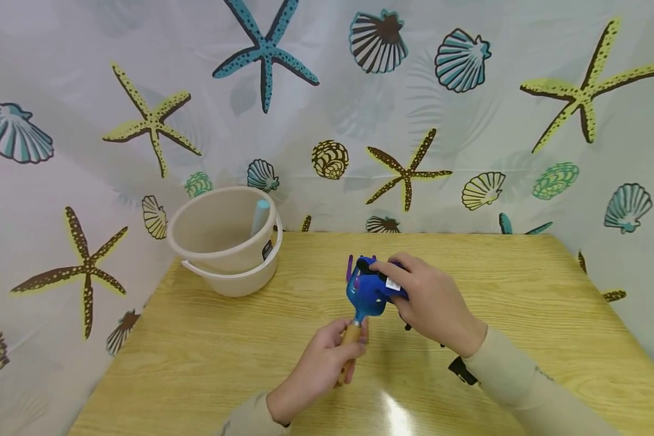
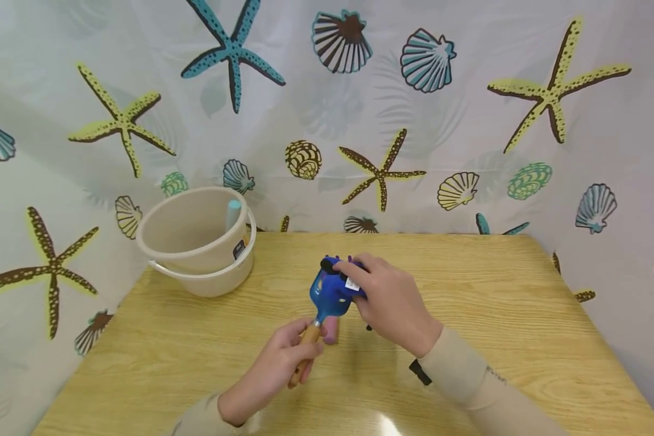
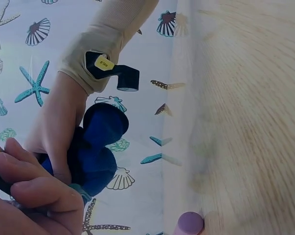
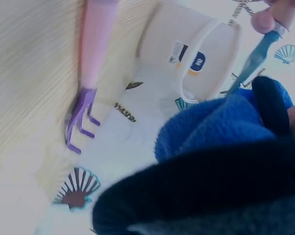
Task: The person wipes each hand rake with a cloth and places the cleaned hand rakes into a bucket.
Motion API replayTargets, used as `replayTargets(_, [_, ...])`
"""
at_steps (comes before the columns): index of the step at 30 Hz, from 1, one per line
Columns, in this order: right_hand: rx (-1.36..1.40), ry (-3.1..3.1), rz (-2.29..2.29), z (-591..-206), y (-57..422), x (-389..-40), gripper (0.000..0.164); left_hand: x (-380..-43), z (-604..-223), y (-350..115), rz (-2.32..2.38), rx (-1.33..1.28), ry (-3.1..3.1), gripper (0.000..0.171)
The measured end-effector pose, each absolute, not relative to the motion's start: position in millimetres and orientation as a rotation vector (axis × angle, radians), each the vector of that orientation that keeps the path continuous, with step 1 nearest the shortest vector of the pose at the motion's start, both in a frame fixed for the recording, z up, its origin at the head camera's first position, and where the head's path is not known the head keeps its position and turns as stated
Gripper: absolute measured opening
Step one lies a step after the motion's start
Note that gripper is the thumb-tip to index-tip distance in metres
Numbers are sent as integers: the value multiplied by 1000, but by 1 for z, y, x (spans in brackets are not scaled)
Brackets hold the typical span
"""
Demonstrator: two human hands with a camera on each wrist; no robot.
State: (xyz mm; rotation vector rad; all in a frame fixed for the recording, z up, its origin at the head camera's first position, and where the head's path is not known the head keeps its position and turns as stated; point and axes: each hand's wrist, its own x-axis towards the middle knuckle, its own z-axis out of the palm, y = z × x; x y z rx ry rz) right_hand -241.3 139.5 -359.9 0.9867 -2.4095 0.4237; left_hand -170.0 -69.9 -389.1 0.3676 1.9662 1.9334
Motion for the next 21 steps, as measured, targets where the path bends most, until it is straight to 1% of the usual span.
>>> replayTargets(3, [957,-2372,383,-361,141,-245,50,-169,-387,-70,1931,349,1962,22])
replayTargets(10, [856,-2282,376,-352,143,-249,51,-161,-365,-71,1963,334,1950,23])
replayTargets(14, [972,-2307,492,-350,138,-244,52,-166,-377,-70,1987,346,1909,20])
replayTargets(17, [1091,-2363,487,-353,133,-240,56,-171,-388,-69,1991,361,1875,17])
replayTargets(21, [1079,-2378,383,-359,135,-243,59,-171,-392,-69,1982,374,1867,20])
